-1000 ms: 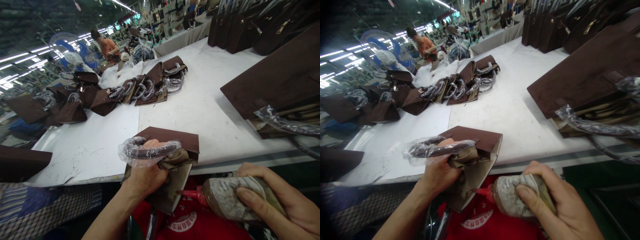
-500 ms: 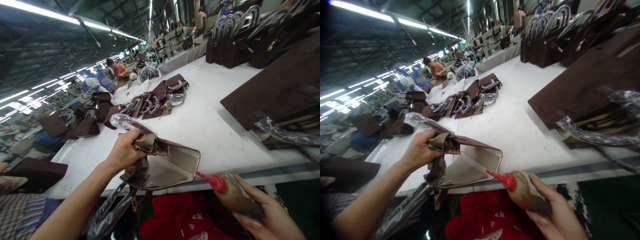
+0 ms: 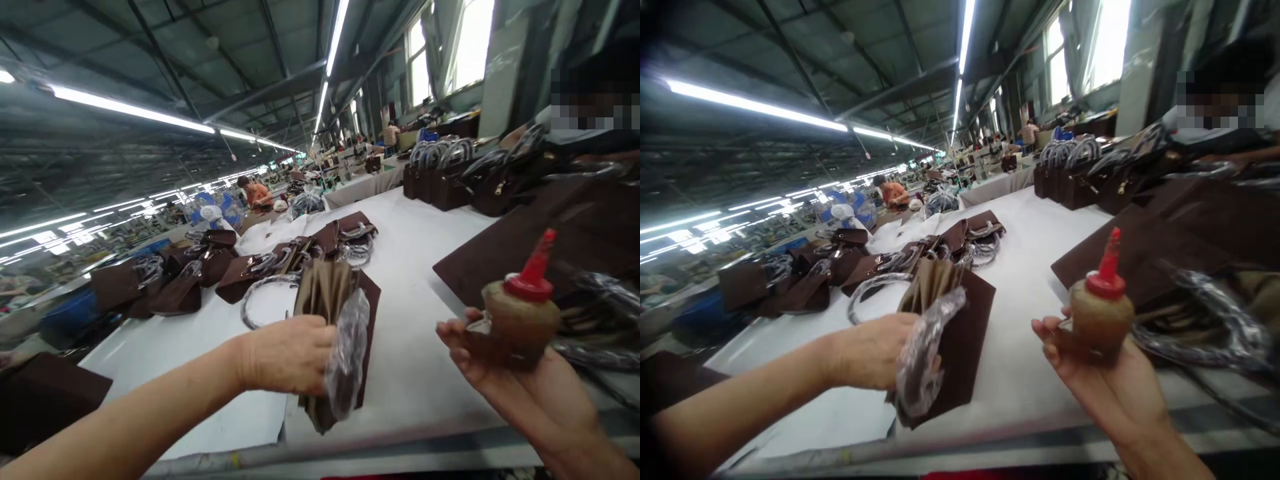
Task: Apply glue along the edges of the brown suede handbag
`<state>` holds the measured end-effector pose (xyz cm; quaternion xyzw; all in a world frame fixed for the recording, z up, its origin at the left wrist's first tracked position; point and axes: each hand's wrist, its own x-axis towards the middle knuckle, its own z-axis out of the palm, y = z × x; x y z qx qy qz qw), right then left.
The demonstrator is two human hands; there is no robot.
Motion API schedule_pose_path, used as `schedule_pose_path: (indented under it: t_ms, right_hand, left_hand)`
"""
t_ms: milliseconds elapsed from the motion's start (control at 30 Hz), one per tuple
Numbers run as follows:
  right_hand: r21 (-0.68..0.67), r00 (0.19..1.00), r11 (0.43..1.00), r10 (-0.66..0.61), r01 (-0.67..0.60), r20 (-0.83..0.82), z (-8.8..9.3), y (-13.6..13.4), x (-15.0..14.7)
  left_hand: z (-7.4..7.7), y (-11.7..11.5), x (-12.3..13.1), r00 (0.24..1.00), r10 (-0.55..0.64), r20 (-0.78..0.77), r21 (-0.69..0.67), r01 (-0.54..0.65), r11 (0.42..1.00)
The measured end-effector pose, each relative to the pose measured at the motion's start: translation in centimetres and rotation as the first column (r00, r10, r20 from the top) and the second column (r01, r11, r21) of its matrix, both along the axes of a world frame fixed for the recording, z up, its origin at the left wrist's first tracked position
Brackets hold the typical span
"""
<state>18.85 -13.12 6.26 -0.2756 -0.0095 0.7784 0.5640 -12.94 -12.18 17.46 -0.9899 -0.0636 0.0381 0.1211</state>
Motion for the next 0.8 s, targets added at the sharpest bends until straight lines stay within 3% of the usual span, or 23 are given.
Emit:
schedule_pose_path:
  t_ms: [133,267,467,567,700,800]
  right_hand:
    - [0.12,0.999,0.992,0.021,-0.026,0.043,2.0,3.4,-1.1]
    - [0.316,0.989,0.942,0.072,-0.109,0.127,2.9,6.9,-1.0]
    - [0.493,0.876,0.724,0.408,-0.483,0.258,4.3,9.2,-1.5]
    - [0.489,0.832,0.673,0.474,-0.554,0.29,5.0,9.2,-3.0]
    - [0.51,0.812,0.638,0.511,-0.577,0.281,6.0,9.2,-5.0]
    - [0.513,0.803,0.625,0.524,-0.589,0.283,6.5,9.5,-6.3]
  left_hand:
    - [-2.7,-0.7,-1.0,0.99,-0.125,0.065,0.008,0.125,0.992]
    - [-3.1,-1.0,-1.1,0.969,-0.245,0.044,-0.02,0.246,0.969]
    - [-3.6,-0.6,0.1,0.929,-0.368,-0.042,0.034,0.369,0.929]
    - [-4.0,-0.1,1.0,0.9,-0.429,-0.078,0.045,0.433,0.9]
    - [-3.5,0.4,3.0,0.856,-0.499,-0.133,0.029,0.507,0.862]
    - [-1.8,0.8,3.9,0.851,-0.509,-0.128,0.061,0.519,0.853]
